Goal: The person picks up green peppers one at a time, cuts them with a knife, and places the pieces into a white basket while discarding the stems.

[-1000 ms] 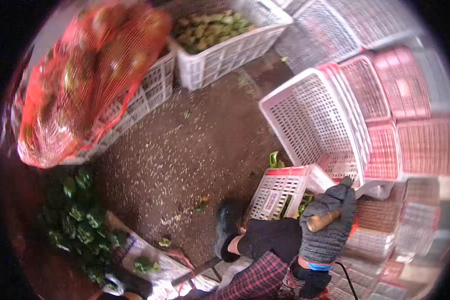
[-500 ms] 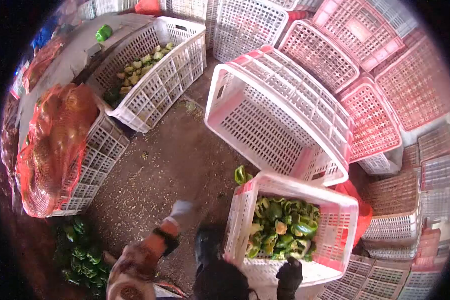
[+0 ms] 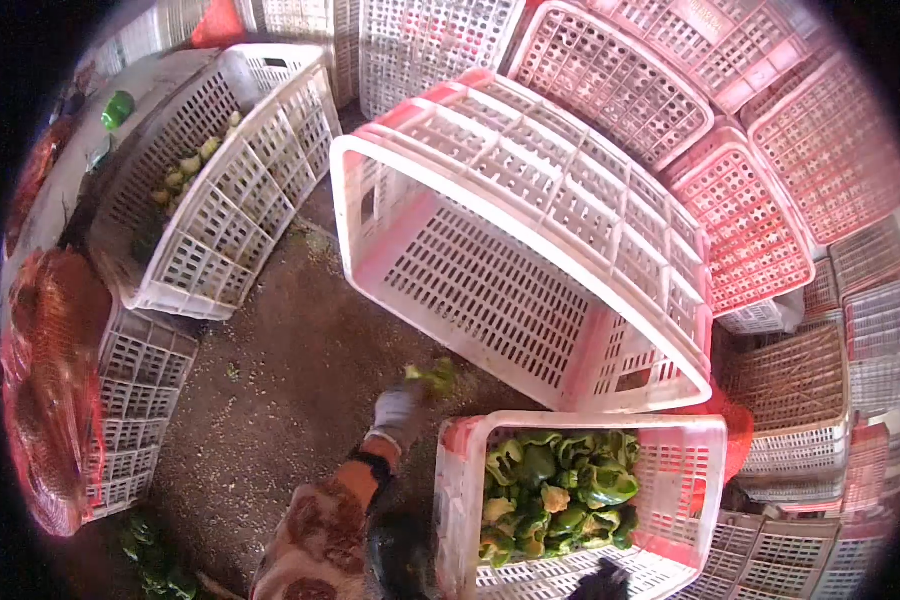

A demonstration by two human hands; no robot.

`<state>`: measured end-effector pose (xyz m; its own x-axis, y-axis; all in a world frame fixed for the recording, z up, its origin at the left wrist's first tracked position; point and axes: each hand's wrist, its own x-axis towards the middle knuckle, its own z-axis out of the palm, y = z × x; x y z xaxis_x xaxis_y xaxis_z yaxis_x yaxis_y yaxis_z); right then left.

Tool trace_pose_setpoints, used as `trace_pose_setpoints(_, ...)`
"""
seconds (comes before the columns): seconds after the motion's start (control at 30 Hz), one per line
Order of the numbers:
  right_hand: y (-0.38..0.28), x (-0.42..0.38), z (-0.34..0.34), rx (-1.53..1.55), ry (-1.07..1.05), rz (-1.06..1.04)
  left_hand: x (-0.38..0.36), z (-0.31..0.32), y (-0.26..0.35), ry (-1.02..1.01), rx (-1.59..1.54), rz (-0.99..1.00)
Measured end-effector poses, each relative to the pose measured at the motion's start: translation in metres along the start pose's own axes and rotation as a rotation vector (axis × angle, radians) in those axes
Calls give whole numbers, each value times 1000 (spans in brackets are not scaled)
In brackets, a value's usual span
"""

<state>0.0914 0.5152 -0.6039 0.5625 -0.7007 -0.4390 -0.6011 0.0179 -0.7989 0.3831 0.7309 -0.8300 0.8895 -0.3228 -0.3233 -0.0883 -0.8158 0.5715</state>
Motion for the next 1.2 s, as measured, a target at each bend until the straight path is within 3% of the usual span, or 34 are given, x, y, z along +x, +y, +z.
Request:
trace_pose_setpoints(0.07, -50, 46, -1, -1095, 253, -1211, -5, 64, -79, 360, -962, -214)
trace_pose_setpoints(0.1, -80, 60, 15, -310, 34, -891, -37, 33, -77, 422, -1273, -230)
trace_pose_setpoints(0.13, -139, 48, 38, -882, 188, -949, -64, 8, -77, 483, -1590, -225)
trace_pose_setpoints(0.17, -171, 62, 61, -776, 137, -1354, -99, -3, -92, 446, -1622, -230)
trace_pose_setpoints(0.2, -201, 61, 85, -949, 123, -1326, -136, -8, -102, 457, -1605, -264)
trace_pose_setpoints(0.27, -241, 84, 138, -976, 198, -1669, -226, -49, -88, 537, -1528, -371)
trace_pose_setpoints(0.33, -267, 108, 178, -880, 71, -1842, -305, -69, -103, 614, -1485, -493)
trace_pose_setpoints(0.37, -266, 127, 191, -930, 65, -1874, -349, -78, -108, 661, -1468, -557)
trace_pose_setpoints(0.4, -269, 141, 195, -960, 67, -1888, -387, -92, -102, 775, -1341, -496)
trace_pose_setpoints(0.53, -274, 143, 200, -925, 130, -1791, -517, -129, -91, 921, -977, -746)
trace_pose_setpoints(0.6, -271, 145, 200, -1041, 69, -1689, -557, -131, -76, 1070, -1097, -774)
trace_pose_setpoints(0.67, -260, 151, 192, -981, 61, -1878, -590, -116, -72, 1141, -1145, -720)
trace_pose_setpoints(0.8, -250, 87, 189, -1287, -16, -1783, -625, -83, -60, 1262, -1192, -741)
trace_pose_setpoints(0.87, -242, 65, 190, -1166, -98, -2014, -632, -67, -55, 1304, -1280, -751)
trace_pose_setpoints(0.97, -237, 10, 188, -1192, -326, -2040, -634, -61, -51, 1329, -1285, -708)
trace_pose_setpoints(1.13, -231, -73, 200, -1144, -534, -2427, -656, -67, -28, 1436, -1264, -607)
trace_pose_setpoints(1.2, -230, -105, 206, -1074, -641, -2565, -667, -67, -21, 1642, -1230, -553)
